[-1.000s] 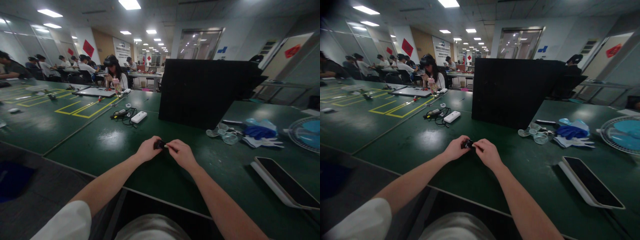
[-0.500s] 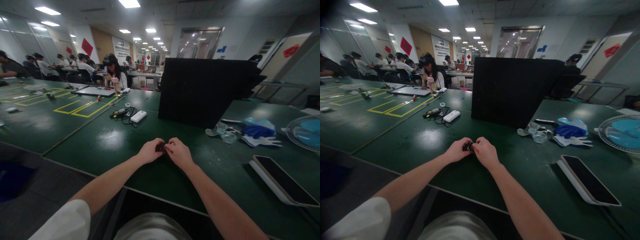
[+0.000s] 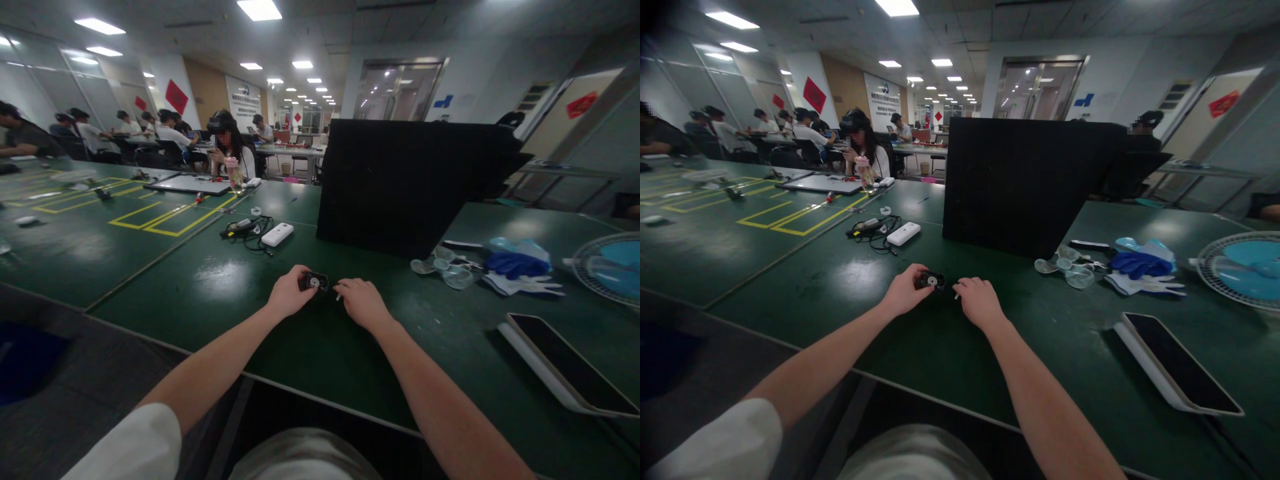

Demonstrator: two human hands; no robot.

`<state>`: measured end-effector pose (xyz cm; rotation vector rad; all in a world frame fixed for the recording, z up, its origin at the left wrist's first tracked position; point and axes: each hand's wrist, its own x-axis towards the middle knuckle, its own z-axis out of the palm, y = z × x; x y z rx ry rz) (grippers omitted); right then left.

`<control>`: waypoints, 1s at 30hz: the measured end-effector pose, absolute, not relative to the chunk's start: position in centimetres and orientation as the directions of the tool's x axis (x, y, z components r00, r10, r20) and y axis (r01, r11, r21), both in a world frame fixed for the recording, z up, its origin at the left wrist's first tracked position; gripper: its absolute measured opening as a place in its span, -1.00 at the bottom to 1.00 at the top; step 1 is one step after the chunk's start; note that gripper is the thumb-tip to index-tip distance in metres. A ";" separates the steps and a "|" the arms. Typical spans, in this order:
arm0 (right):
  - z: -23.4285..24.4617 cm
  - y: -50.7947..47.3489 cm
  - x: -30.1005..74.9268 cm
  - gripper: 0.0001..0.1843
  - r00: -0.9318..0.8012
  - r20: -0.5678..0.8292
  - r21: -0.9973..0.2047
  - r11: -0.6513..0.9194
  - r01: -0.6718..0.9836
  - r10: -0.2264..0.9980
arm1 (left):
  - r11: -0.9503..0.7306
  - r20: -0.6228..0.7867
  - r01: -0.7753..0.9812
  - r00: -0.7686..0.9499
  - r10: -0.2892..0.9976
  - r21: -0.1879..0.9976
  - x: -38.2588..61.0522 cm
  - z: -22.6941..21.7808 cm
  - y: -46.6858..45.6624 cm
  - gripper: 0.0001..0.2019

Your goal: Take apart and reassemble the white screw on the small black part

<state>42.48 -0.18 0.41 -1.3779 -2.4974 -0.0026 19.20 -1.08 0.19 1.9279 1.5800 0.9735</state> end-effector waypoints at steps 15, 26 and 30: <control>1.7 -1.3 44.0 -0.64 -0.118 0.285 -0.754 0.299 0.585 0.951 | -0.275 0.202 0.623 0.186 0.961 0.733 19.8 -0.4 -1.3 -0.59; 1.2 -2.5 41.7 -0.73 -0.299 0.380 -0.612 0.480 0.629 0.876 | -0.310 0.213 0.625 0.227 0.950 0.716 20.1 -0.6 -1.5 -0.57; 1.3 -2.5 41.6 -0.73 -0.316 0.357 -0.572 0.473 0.670 0.879 | -0.295 0.196 0.623 0.225 0.955 0.724 20.1 -0.5 -1.6 -0.56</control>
